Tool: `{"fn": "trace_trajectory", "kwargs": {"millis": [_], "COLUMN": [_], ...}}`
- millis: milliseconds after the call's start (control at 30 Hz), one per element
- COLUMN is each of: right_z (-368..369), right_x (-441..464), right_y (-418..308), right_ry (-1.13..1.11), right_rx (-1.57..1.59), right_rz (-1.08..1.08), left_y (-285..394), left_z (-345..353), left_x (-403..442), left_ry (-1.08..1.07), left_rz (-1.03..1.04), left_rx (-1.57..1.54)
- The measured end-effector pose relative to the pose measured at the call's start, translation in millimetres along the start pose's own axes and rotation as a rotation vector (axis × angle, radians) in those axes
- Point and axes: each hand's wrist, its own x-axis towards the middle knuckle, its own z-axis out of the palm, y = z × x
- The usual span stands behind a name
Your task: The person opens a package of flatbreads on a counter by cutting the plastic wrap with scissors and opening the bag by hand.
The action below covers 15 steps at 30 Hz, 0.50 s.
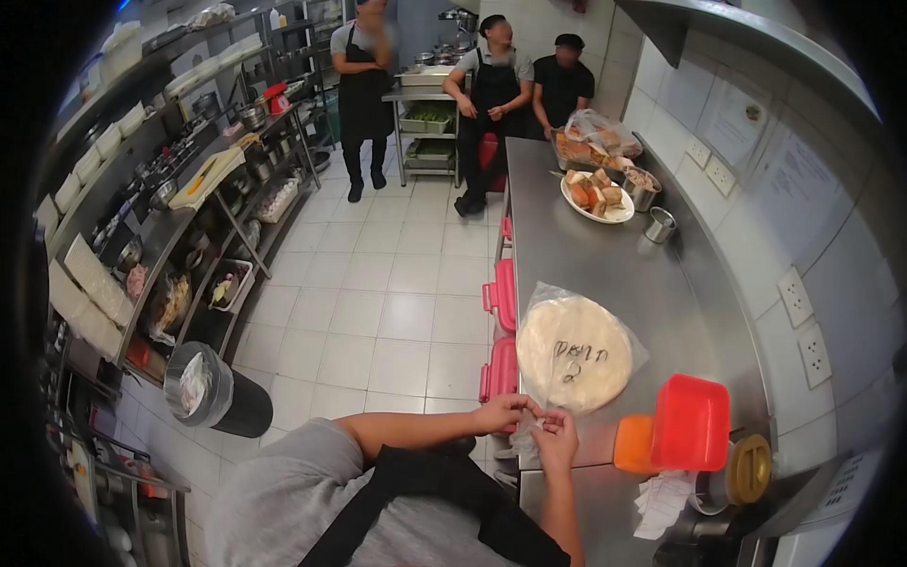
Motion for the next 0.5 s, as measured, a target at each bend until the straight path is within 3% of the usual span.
{"fn": "trace_trajectory", "kwargs": {"millis": [100, 133, 233, 300, 333, 467, 500], "right_z": [6.9, 7.9, 6.9, 7.4, 9.6, -11.1, -8.0], "right_x": [-7.4, -7.8, -7.9, -19.7, -13.4, 12.2, 10.7], "right_y": [4.6, 7.5, 32.0, 19.0, 9.1, 37.5, 30.8], "right_ry": [0.048, 0.055, 0.084, 0.087, 0.085, -0.001, 0.006], "right_rx": [0.015, 0.041, 0.032, 0.109, 0.154, 0.106, 0.15], "right_rz": [-0.065, -0.093, -0.31, -0.186, -0.148, -0.154, -0.119], "left_y": [12.9, 13.6, 31.2, 36.2, 34.2, 15.5, 19.1], "left_z": [-7.6, -6.0, 0.7, 5.8, 8.0, 2.1, 2.9], "left_x": [-2.1, -0.9, -3.1, -4.6, -3.9, 8.1, 4.2], "left_ry": [-0.008, 0.035, 0.049, 0.033, 0.077, 0.105, 0.114], "left_rz": [-0.291, -0.216, 0.191, 0.243, 0.241, 0.247, 0.175], "left_rx": [-0.291, -0.185, 0.554, 0.735, 0.66, 0.904, 0.768]}}
